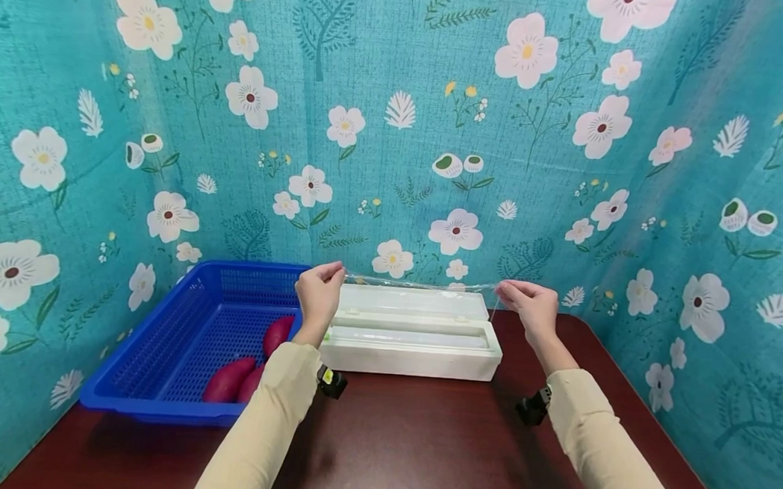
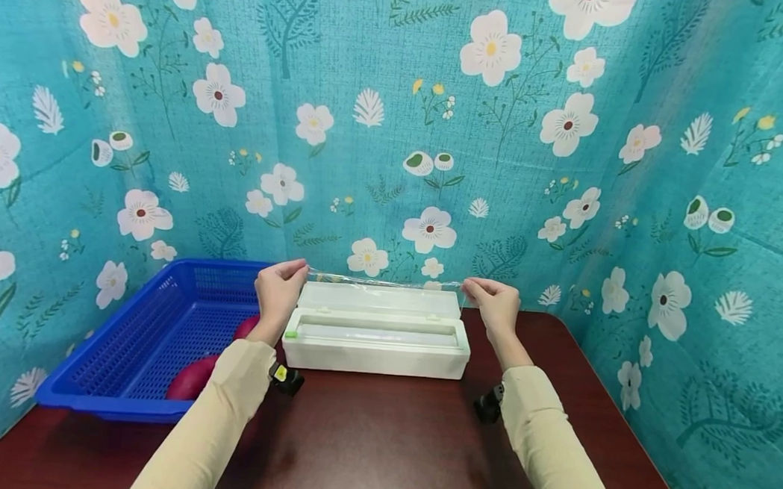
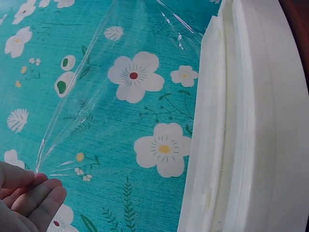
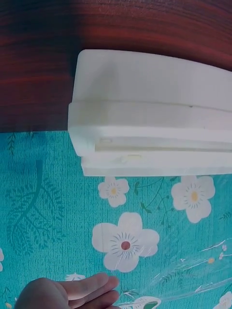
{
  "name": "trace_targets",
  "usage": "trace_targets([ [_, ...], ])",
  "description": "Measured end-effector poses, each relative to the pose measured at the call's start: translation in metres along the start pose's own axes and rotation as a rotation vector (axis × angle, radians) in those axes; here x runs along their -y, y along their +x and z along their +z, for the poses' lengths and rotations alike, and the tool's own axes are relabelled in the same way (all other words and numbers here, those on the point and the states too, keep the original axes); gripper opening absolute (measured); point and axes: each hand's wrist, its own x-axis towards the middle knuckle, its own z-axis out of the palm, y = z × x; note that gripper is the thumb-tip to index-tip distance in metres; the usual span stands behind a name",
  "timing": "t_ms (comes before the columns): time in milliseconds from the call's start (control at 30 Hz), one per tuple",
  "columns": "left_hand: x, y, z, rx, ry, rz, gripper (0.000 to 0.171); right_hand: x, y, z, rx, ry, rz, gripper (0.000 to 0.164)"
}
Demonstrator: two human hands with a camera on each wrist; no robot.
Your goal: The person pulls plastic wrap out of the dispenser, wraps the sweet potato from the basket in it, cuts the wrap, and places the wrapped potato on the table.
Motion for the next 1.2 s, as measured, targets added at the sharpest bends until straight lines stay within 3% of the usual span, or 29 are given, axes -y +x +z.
trace_targets([
  [333,-0.010,0.005,0.000,-0.012,0.004,-0.005,0.015,0.006,0.009,-0.003,0.068,-0.015,-0.041,0.029],
  [533,-0.017,0.008,-0.001,-0.028,0.000,0.013,0.014,0.011,0.011,-0.002,0.051,-0.048,-0.075,0.034],
  [667,-0.021,0.011,-0.002,-0.033,-0.005,0.041,0.014,0.014,0.014,-0.005,0.053,-0.033,-0.099,0.028],
  [833,-0.027,0.015,-0.003,-0.028,-0.043,0.025,0.015,0.022,0.016,-0.007,0.059,-0.025,-0.125,0.018],
  [1200,-0.040,0.021,-0.006,-0.015,-0.087,0.018,0.016,0.038,0.019,-0.008,0.058,0.025,-0.139,0.021],
])
